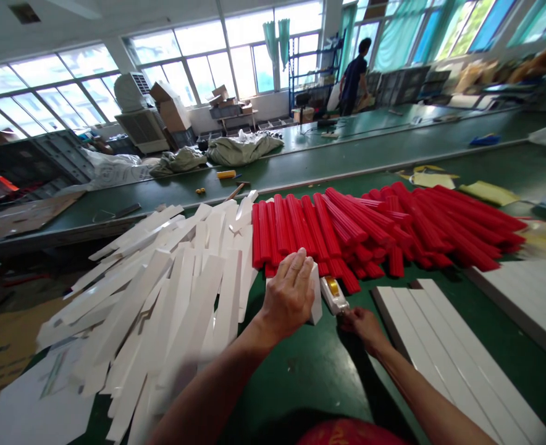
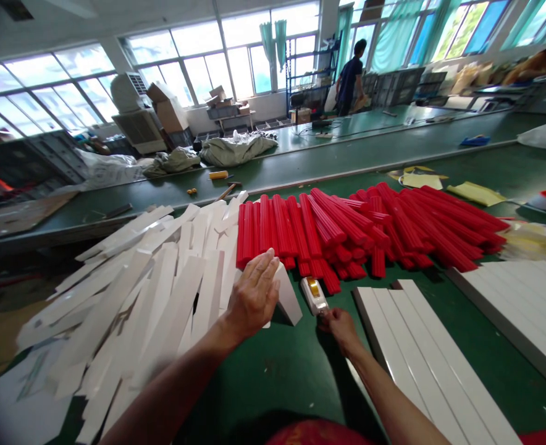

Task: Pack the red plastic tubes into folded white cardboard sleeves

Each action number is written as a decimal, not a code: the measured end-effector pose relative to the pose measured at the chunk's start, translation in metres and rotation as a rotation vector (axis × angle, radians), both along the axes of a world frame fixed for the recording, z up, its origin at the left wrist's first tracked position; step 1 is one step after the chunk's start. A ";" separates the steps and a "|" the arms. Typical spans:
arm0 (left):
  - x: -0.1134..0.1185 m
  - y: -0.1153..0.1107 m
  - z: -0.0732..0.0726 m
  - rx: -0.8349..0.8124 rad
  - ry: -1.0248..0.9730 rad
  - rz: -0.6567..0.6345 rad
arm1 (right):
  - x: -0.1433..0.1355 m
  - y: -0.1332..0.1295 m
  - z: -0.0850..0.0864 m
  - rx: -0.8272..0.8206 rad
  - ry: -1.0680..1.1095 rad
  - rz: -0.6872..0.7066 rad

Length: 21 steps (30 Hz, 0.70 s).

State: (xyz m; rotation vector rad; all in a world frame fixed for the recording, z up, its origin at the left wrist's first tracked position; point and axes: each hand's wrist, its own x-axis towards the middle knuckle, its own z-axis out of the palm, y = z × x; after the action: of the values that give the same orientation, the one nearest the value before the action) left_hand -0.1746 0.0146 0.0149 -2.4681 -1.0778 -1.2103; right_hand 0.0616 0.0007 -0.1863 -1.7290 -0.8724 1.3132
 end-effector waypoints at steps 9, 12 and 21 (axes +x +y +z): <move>0.002 0.004 -0.007 -0.136 -0.222 -0.069 | 0.015 0.010 0.006 0.027 -0.312 0.253; 0.001 0.006 -0.007 -0.177 -0.248 -0.035 | 0.005 0.010 0.029 0.036 -0.342 0.301; 0.020 0.009 -0.011 -0.149 -0.241 -0.016 | -0.045 -0.002 0.213 0.414 0.392 0.339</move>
State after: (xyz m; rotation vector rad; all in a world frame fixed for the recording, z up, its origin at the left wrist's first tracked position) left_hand -0.1548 0.0235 0.0035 -2.4900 -1.2521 -1.5149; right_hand 0.0164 -0.0008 0.0266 -0.9903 -1.1376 1.4952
